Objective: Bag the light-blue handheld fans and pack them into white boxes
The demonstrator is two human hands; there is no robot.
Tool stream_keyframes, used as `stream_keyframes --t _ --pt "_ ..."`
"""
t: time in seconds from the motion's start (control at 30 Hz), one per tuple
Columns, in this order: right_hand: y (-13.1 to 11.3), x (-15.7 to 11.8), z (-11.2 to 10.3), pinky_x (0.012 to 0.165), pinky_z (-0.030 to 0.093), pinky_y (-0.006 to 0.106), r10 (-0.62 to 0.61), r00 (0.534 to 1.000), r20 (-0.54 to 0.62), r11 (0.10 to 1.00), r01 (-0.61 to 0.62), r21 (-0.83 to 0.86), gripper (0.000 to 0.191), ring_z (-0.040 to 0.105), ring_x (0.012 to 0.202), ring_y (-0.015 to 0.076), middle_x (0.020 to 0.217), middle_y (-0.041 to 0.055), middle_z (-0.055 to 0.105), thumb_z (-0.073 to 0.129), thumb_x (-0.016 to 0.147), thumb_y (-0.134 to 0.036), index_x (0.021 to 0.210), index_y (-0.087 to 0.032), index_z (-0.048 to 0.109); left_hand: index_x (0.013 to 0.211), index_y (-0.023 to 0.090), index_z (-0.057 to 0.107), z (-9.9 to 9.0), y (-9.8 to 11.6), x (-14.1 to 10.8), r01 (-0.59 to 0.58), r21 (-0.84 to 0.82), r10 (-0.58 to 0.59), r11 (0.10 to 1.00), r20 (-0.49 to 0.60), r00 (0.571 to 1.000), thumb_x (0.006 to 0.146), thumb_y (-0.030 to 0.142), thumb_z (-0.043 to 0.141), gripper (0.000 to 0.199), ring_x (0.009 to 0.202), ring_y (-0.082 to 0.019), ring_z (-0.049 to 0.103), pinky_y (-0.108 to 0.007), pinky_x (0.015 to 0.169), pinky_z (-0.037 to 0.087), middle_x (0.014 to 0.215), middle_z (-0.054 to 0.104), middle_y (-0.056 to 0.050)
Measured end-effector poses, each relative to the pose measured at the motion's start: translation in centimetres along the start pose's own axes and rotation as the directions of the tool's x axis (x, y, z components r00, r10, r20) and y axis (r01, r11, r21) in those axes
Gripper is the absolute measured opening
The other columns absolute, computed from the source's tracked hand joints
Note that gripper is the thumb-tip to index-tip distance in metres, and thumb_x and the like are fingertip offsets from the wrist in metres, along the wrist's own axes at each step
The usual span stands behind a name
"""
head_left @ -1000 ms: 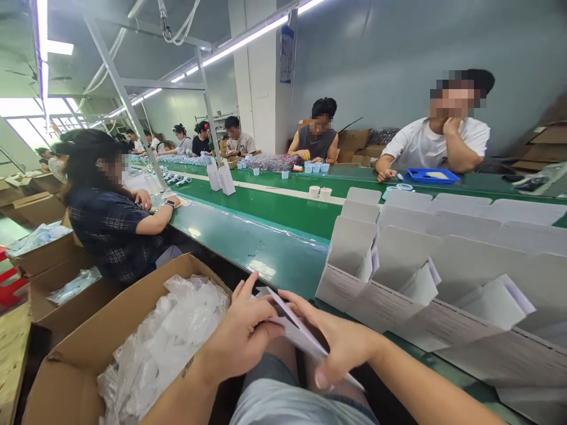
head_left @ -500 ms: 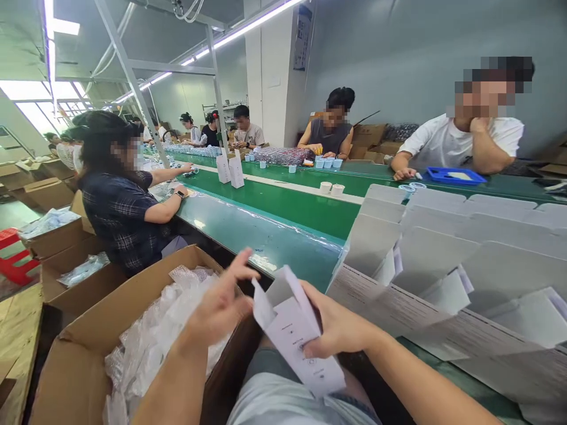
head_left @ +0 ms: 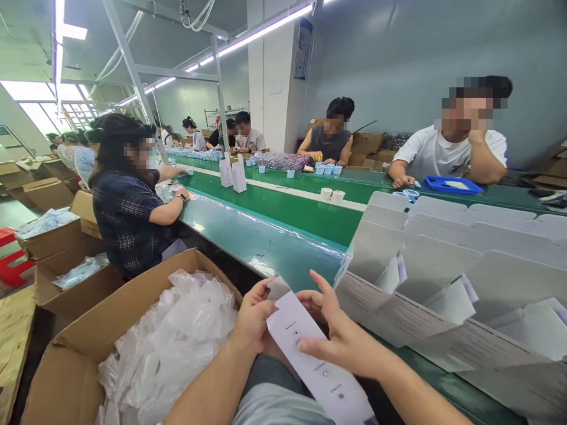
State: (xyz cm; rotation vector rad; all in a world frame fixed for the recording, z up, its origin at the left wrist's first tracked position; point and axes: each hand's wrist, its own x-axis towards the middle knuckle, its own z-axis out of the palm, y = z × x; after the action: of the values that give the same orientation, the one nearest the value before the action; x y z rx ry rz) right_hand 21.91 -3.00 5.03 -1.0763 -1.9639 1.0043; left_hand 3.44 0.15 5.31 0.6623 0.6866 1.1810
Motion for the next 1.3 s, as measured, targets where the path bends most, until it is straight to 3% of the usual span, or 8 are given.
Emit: stream_keyframes --t 0.17,0.4,0.57,0.73,0.83,1.0,1.17,1.3 --pt "-2.6 -0.3 2.5 0.097 0.051 0.057 -0.323 0.935 -0.148 0.791 0.181 -0.584 0.081 0.048 0.128 0.0424 0.148 0.022 0.033 0.076 0.074 -0.02 0.145 -0.026 0.036 0.104 0.02 0.074 0.0 -0.9 -0.9 -0.235 0.134 0.256 0.963 -0.163 0.953 0.073 0.028 0.077 0.032 0.096 -0.021 0.066 -0.031 0.085 0.049 0.106 0.074 -0.006" --pt "-5.4 1.3 1.5 0.084 0.057 0.035 -0.292 0.946 -0.144 0.927 0.242 -0.288 0.032 0.062 0.107 0.0244 0.122 0.0125 0.053 0.066 0.072 -0.012 0.1 -0.022 0.056 0.076 0.017 0.073 -0.8 2.1 -1.0 -0.087 -0.046 0.092 0.995 0.121 0.988 0.07 0.035 0.08 0.02 0.113 -0.026 0.061 -0.033 0.09 0.049 0.127 0.066 -0.009" --pt "-5.2 1.9 -0.4 0.106 0.047 0.042 -0.259 0.964 0.053 0.947 0.264 -0.181 0.068 0.05 0.132 0.0279 0.14 0.0112 0.05 0.068 0.071 -0.01 0.134 -0.026 0.046 0.107 0.023 0.067 -0.2 1.4 0.1 0.127 -0.02 -0.121 0.992 0.174 0.977 0.055 0.018 0.085 0.056 0.083 -0.018 0.066 -0.028 0.072 0.05 0.106 0.072 -0.004" --pt "-2.8 0.9 1.3 0.11 0.041 0.056 -0.251 0.951 -0.181 0.889 0.153 -0.431 0.096 0.035 0.143 0.0371 0.158 0.0195 0.028 0.073 0.081 -0.03 0.154 -0.026 0.011 0.101 0.021 0.073 0.3 -1.1 -0.2 -0.26 0.154 0.283 0.953 -0.149 0.948 0.076 0.029 0.071 0.027 0.089 -0.02 0.067 -0.031 0.08 0.052 0.098 0.074 -0.004" --pt "-1.6 0.5 3.3 0.095 0.054 0.053 -0.265 0.91 -0.319 0.896 0.111 -0.43 0.102 0.053 0.128 0.0381 0.149 0.0236 0.039 0.077 0.075 -0.033 0.151 -0.023 0.011 0.108 0.026 0.075 -0.4 -0.7 -1.2 -0.389 0.421 0.434 0.819 -0.012 0.901 0.083 0.026 0.066 0.026 0.118 -0.025 0.06 -0.037 0.104 0.044 0.124 0.069 -0.005" --pt "-2.5 0.6 3.3 0.074 0.06 0.041 0.01 0.949 -0.316 0.974 -0.081 -0.212 0.08 0.071 0.092 0.0289 0.118 0.0127 0.066 0.077 0.069 -0.033 0.137 -0.025 0.035 0.102 0.021 0.077 -1.5 2.5 -1.4 -0.286 0.439 0.108 0.852 0.388 0.915 0.078 0.036 0.074 0.028 0.137 -0.036 0.044 -0.044 0.111 0.036 0.152 0.045 -0.009" --pt "-4.0 0.9 2.5 0.082 0.057 0.038 -0.114 0.957 -0.265 0.973 0.053 -0.226 0.074 0.067 0.104 0.0281 0.129 0.011 0.062 0.073 0.067 -0.021 0.134 -0.027 0.043 0.108 0.026 0.069 -0.4 2.6 -0.4 -0.054 0.208 -0.002 0.977 0.262 0.965 0.07 0.027 0.082 0.041 0.115 -0.026 0.058 -0.032 0.086 0.049 0.14 0.057 -0.007" --pt "-3.2 0.7 2.5 0.088 0.056 0.038 -0.122 0.964 -0.237 0.979 0.077 -0.19 0.082 0.065 0.11 0.0273 0.134 0.0108 0.059 0.074 0.064 -0.017 0.138 -0.026 0.04 0.112 0.022 0.065 -0.2 1.4 -0.7 -0.084 0.247 0.027 0.965 0.227 0.973 0.069 0.025 0.083 0.047 0.104 -0.022 0.06 -0.031 0.086 0.049 0.121 0.065 -0.008"
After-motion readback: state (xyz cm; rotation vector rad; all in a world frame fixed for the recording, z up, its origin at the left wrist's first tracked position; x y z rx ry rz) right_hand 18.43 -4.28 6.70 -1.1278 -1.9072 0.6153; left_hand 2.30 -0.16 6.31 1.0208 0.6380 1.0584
